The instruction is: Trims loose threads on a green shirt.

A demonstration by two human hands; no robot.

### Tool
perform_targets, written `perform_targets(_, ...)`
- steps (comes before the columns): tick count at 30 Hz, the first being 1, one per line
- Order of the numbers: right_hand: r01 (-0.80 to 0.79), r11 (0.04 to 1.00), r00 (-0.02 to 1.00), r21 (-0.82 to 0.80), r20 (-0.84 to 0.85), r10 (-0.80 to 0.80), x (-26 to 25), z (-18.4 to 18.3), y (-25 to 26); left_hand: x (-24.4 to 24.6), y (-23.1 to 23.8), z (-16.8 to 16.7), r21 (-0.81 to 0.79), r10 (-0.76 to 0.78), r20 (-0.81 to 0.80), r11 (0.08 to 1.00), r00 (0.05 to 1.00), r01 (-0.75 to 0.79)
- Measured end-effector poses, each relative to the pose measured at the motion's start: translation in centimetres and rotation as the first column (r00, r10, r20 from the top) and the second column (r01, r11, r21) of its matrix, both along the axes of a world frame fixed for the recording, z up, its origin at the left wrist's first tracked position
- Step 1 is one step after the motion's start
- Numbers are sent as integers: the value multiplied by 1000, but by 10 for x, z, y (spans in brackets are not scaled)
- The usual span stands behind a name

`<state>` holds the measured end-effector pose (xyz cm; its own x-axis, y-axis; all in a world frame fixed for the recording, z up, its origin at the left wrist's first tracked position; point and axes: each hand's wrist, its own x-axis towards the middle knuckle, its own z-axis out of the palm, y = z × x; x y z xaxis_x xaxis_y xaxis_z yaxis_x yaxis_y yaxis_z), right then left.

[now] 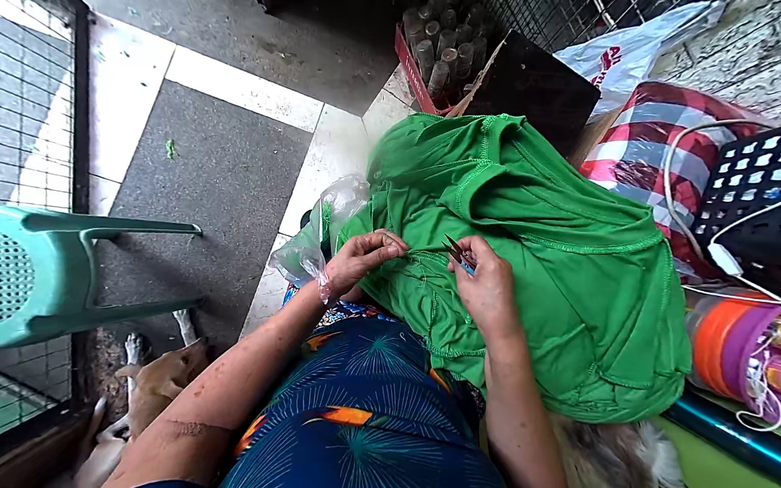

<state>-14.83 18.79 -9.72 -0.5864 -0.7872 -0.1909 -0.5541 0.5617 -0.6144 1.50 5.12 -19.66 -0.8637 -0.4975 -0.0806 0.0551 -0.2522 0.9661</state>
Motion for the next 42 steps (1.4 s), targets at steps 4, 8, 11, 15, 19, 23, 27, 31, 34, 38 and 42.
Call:
perform_targets(4,20,1000,1000,2,3,-20,0,-1,-1,4,5,10,-102,68,34,993,997,-64)
perform_targets(8,37,999,999,19,10,-38,-1,0,-1,-19,14,22,-557,217,41,815,975,-158)
perform_targets(11,45,999,999,27,9,-46,0,0,-2,-34,17,21,-720,172,91,692,981,-55)
perform_targets(15,55,998,998,8,17,-55,1,-2,-1,-28,13,16,-624,107,50,779,993,-53)
perform_targets(19,33,999,999,-28,24,-32,-1,-3,1,-8,3,7,-367,-13,-21,930,1000,4)
perform_targets(23,-4,999,995,-49,97,9,-5,0,1,6,1,2,-334,-89,10,939,996,87)
perform_targets(27,-46,999,988,-4,145,46,-7,10,-1,1,11,12,-346,119,159,937,980,-58)
perform_targets(31,-213,977,977,27,2,213,-9,10,-5,-15,16,20,-616,208,187,786,960,-51)
perform_targets(34,-332,937,929,108,-135,345,-7,11,-9,-16,13,19,-670,205,175,742,963,-36)
perform_targets(38,-367,906,891,212,-200,408,-3,11,-15,-13,12,17,-653,199,158,756,967,-49)
perform_targets(42,-389,876,868,285,-203,452,1,13,-23,-11,13,16,-654,207,144,754,968,-64)
